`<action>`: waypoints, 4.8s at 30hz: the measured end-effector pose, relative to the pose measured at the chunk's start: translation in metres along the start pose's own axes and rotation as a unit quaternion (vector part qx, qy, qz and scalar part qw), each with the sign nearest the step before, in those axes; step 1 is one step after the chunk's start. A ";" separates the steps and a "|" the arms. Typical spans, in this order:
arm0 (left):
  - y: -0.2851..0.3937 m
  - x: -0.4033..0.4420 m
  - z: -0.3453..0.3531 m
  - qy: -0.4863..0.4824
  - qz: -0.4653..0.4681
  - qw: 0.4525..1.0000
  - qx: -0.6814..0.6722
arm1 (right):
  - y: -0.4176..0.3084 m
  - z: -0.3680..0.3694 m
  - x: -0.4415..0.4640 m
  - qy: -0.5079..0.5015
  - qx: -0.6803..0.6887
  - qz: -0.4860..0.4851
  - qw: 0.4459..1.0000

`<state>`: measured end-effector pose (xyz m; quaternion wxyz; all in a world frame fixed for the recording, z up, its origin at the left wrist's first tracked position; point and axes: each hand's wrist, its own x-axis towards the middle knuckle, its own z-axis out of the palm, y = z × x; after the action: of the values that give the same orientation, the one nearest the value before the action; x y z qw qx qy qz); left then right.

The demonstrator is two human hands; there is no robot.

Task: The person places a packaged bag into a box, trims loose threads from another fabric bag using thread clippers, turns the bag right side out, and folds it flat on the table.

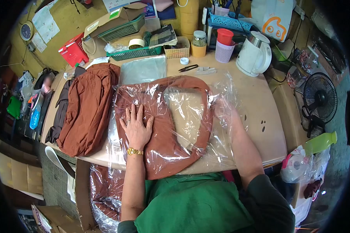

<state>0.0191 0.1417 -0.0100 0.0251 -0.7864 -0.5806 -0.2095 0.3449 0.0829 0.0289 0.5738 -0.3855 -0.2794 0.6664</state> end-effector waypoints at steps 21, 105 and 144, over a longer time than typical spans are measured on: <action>-0.003 -0.002 0.004 0.017 0.005 1.000 0.012 | -0.022 -0.027 0.011 -0.047 0.110 -0.146 0.982; -0.009 0.006 -0.003 0.003 -0.035 0.999 0.038 | 0.078 0.149 0.014 -0.145 -0.713 -0.247 0.640; -0.004 -0.022 -0.024 -0.080 0.002 0.997 0.018 | 0.000 -0.048 -0.121 0.343 -0.691 -0.315 0.552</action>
<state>0.0034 0.1166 0.0033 -0.0066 -0.8010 -0.5831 -0.1355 0.3903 -0.0390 0.0265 0.3563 -0.7502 -0.5395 -0.1383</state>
